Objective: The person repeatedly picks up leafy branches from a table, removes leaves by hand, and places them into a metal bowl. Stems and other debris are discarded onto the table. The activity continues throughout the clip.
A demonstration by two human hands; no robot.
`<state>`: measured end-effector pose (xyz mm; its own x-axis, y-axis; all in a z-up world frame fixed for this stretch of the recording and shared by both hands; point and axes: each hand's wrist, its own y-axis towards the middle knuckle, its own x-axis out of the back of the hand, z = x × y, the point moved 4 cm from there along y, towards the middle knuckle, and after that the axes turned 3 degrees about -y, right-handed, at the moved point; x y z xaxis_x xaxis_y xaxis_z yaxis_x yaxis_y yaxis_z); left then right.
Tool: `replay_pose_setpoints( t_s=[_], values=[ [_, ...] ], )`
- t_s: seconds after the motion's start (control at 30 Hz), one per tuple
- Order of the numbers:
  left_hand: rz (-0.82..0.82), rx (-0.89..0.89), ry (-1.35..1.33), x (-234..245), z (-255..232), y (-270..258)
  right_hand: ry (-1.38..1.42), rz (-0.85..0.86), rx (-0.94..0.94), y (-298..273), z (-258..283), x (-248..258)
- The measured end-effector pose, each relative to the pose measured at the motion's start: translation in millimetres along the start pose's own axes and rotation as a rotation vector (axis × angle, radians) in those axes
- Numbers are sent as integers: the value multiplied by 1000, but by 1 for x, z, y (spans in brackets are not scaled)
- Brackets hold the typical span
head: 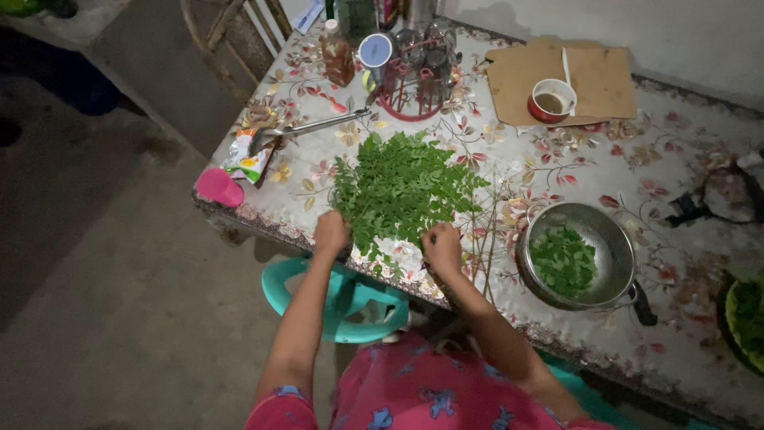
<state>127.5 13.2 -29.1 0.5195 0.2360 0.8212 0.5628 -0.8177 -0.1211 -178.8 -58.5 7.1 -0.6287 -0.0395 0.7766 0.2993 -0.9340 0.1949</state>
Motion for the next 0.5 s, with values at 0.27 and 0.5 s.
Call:
replay_pose_setpoints(
  t_s=[0.27, 0.5],
  values=[
    [-179, -62, -498, 78, -41, -3, 117, -61, 66, -4, 25, -14],
    [-169, -338, -619, 74, -155, -39, 741, 230, -95, 17, 47, -7]
  ],
)
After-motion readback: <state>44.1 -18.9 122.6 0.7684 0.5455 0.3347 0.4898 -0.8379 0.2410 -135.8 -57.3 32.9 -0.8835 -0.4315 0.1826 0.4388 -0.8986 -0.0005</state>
